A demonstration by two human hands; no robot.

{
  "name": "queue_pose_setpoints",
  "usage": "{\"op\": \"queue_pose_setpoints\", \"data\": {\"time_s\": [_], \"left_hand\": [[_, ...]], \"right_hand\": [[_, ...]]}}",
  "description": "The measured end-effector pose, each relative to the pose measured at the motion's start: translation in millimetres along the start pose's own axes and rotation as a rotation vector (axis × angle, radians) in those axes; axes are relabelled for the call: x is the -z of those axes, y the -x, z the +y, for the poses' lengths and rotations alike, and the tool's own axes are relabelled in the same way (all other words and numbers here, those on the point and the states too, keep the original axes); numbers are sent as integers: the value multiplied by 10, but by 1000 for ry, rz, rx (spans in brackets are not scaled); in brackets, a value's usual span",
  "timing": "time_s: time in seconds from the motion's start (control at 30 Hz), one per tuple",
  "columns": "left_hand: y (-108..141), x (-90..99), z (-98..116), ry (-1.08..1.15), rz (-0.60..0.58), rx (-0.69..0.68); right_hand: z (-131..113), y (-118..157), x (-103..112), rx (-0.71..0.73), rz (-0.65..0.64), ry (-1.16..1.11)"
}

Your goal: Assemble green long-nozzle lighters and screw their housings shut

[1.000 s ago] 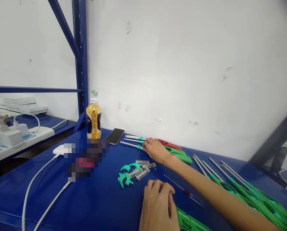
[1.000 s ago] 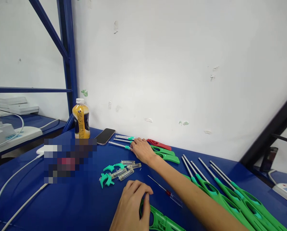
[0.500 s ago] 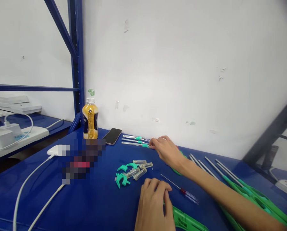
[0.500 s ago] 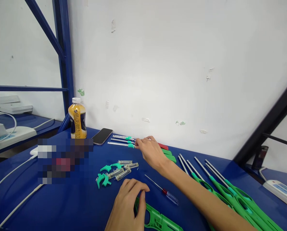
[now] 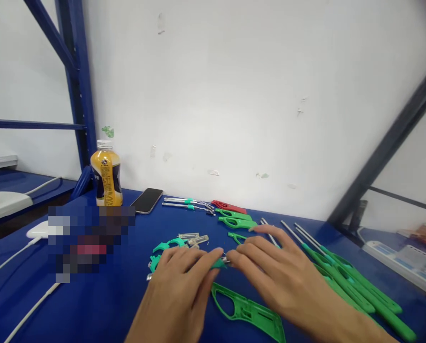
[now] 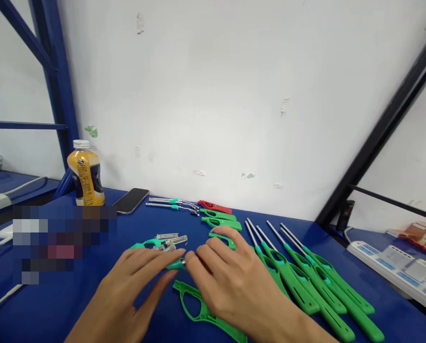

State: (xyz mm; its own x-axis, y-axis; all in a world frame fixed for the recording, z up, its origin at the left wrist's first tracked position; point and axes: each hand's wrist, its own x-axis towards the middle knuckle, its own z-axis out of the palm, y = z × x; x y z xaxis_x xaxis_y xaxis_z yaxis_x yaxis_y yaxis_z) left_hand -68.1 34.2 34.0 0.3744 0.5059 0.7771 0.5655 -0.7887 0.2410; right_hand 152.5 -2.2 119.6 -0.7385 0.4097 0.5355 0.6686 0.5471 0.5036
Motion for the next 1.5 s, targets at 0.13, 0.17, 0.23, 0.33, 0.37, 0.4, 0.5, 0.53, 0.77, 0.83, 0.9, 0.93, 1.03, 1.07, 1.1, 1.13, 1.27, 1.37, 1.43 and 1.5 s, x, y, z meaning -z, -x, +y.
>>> {"op": "queue_pose_setpoints", "data": {"time_s": [0.13, 0.17, 0.23, 0.33, 0.37, 0.4, 0.5, 0.53, 0.77, 0.83, 0.9, 0.93, 1.03, 1.07, 1.1, 1.13, 1.27, 1.37, 1.43, 1.5], "left_hand": [[-9, 93, -128, 123, -56, 63], [-23, 121, -139, 139, -63, 77], [-53, 184, -147, 161, -61, 110], [-83, 272, -144, 181, -32, 147], [-88, 291, -142, 184, -30, 156], [-91, 302, -140, 185, -34, 162], [-101, 280, -130, 183, -28, 172], [-105, 255, -127, 189, -26, 172], [-76, 60, -145, 291, -164, 179], [-48, 37, -167, 300, -276, 186], [-19, 15, -193, 315, -362, 185], [-4, 2, -207, 319, -387, 189], [35, -45, -243, 299, -460, 227], [45, -56, -249, 280, -482, 249], [51, -63, -252, 261, -508, 266], [56, -66, -254, 243, -533, 281], [74, -52, -281, 218, -640, 303], [108, -71, -367, 230, -708, 305], [129, -103, -438, 237, -745, 305], [140, -136, -487, 240, -761, 302]], "right_hand": [[-26, 44, 51, -99, 67, -54], [-23, 106, 65, -170, 95, -69], [-43, 304, 92, -397, 169, -103], [-164, 720, 81, -658, 94, -253], [-220, 860, 54, -710, 24, -303], [-275, 988, 15, -745, -71, -355], [-388, 1248, -145, -791, -334, -510], [-398, 1292, -197, -811, -402, -567], [-266, 1357, -317, -950, -408, -803], [-267, 1326, -305, -990, -393, -829], [-288, 1275, -298, -1011, -382, -862], [-301, 1248, -299, -1012, -386, -882], [-326, 1201, -311, -1006, -396, -926], [-329, 1200, -316, -1004, -397, -930], [-329, 1205, -321, -1004, -397, -928], [-327, 1213, -326, -1006, -399, -923], [-317, 1244, -339, -1008, -406, -909], [-312, 1243, -341, -1007, -405, -922], [-308, 1235, -338, -1010, -404, -932], [-304, 1228, -333, -1016, -406, -937]]}}
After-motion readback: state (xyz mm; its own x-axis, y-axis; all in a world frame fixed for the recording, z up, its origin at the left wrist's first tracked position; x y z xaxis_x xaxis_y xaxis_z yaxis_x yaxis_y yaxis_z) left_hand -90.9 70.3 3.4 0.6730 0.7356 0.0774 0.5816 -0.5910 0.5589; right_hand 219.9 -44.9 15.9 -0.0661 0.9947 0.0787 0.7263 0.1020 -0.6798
